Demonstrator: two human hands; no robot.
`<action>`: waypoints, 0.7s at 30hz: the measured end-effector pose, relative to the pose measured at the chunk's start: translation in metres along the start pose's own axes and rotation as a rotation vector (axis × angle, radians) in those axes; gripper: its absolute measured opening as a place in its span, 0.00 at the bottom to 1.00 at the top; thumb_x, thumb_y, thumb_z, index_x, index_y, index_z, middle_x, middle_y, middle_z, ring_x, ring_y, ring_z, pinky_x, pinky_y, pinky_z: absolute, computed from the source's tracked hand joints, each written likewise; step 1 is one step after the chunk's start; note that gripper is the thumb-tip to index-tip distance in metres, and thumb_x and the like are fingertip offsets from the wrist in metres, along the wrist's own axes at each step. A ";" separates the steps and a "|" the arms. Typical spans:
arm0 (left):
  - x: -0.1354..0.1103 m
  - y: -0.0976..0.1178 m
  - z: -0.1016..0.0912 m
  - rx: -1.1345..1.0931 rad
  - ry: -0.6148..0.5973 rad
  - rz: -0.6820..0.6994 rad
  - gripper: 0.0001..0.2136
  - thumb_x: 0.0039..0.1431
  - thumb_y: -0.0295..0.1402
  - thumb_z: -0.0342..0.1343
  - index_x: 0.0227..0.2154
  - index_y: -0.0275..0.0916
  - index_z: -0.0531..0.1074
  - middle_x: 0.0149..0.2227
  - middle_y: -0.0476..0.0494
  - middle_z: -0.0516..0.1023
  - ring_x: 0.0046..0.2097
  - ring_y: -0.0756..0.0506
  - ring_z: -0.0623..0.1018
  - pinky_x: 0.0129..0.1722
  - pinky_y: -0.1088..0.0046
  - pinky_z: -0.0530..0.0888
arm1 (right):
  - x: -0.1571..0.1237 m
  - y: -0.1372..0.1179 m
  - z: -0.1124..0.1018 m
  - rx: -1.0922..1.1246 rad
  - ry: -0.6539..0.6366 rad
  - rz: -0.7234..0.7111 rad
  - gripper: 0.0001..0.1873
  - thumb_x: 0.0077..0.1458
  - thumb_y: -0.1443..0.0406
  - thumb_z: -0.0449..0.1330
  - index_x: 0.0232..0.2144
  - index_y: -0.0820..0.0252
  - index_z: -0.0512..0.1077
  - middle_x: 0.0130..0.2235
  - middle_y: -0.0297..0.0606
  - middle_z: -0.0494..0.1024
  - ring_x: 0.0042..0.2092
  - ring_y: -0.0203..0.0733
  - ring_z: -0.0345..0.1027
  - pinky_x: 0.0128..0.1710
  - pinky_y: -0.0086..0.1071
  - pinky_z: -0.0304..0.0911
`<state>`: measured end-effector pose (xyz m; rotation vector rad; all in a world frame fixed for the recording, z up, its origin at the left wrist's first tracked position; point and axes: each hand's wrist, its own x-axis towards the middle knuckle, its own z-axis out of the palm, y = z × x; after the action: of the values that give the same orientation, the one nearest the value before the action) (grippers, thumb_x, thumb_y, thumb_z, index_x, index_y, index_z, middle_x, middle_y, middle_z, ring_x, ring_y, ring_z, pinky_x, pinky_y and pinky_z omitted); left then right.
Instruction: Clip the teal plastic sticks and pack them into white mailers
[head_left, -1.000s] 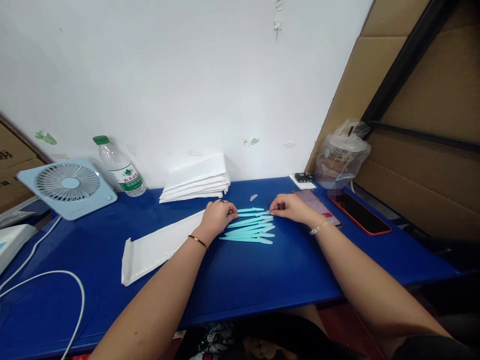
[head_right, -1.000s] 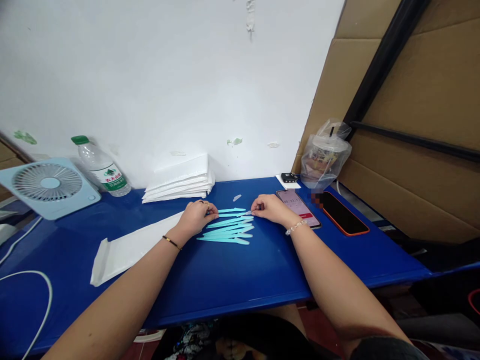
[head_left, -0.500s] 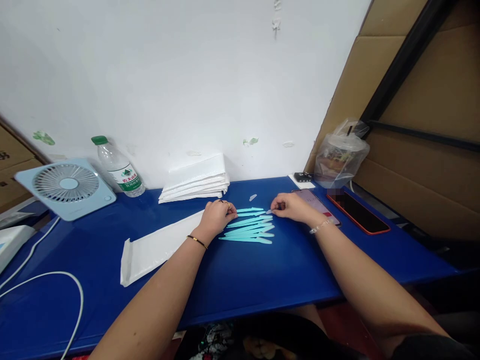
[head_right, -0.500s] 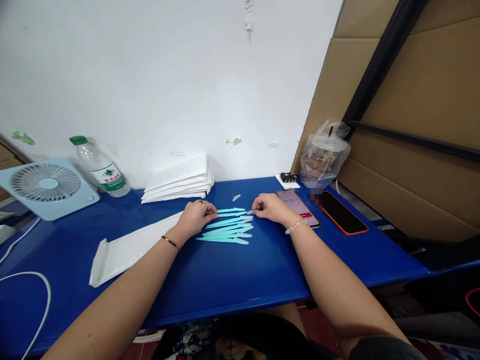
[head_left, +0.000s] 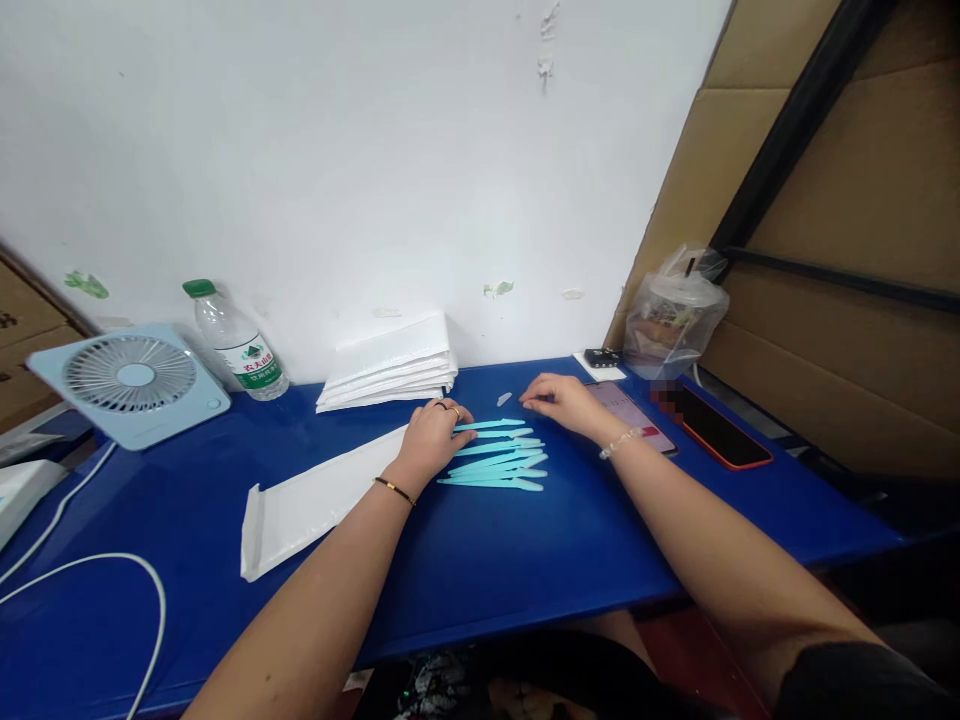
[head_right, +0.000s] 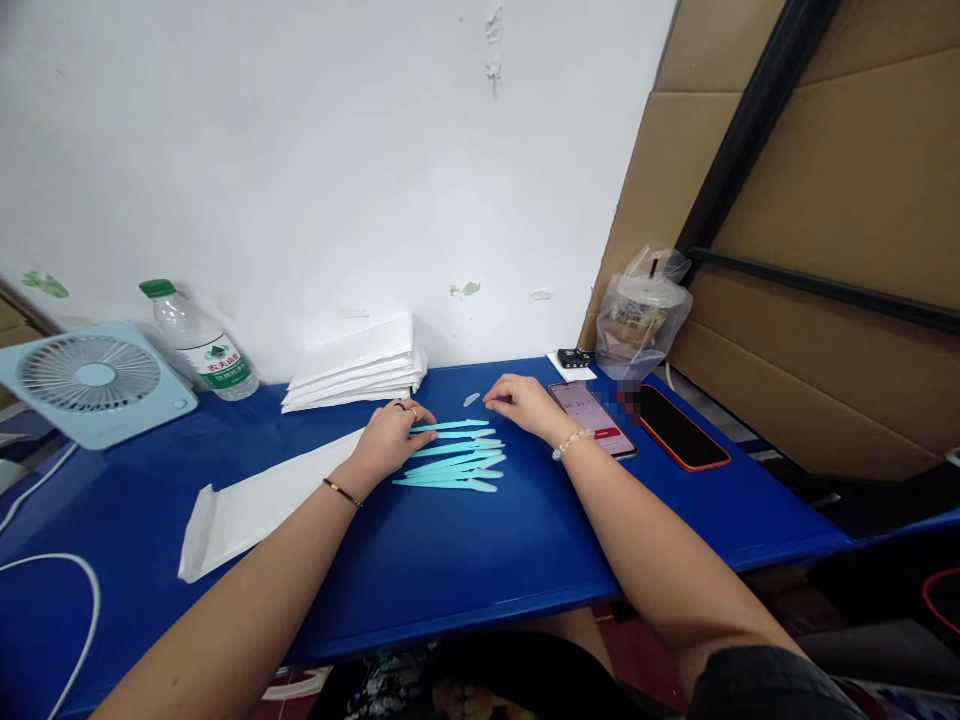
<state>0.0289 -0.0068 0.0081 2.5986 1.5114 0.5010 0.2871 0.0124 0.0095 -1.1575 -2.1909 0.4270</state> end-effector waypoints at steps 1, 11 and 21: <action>-0.001 0.002 -0.001 -0.008 0.009 0.019 0.13 0.58 0.41 0.52 0.42 0.43 0.74 0.45 0.45 0.74 0.47 0.43 0.72 0.45 0.68 0.66 | 0.006 0.003 0.001 -0.023 0.021 -0.004 0.08 0.54 0.63 0.58 0.34 0.56 0.78 0.38 0.38 0.77 0.37 0.39 0.70 0.39 0.31 0.63; -0.017 0.023 0.011 0.010 -0.175 0.099 0.31 0.62 0.51 0.38 0.62 0.36 0.54 0.64 0.36 0.53 0.65 0.39 0.52 0.60 0.57 0.55 | 0.043 0.029 0.022 -0.059 -0.108 0.125 0.09 0.52 0.62 0.60 0.30 0.60 0.78 0.29 0.36 0.78 0.31 0.36 0.69 0.32 0.28 0.61; -0.023 0.026 0.016 0.069 -0.243 0.071 0.35 0.61 0.55 0.30 0.64 0.37 0.47 0.66 0.37 0.46 0.66 0.39 0.46 0.62 0.53 0.47 | 0.015 0.027 0.007 -0.155 -0.033 0.063 0.09 0.53 0.65 0.60 0.34 0.59 0.79 0.34 0.39 0.76 0.36 0.39 0.70 0.39 0.30 0.63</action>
<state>0.0457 -0.0382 -0.0057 2.6562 1.3853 0.1322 0.2932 0.0402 -0.0052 -1.3143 -2.2535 0.3087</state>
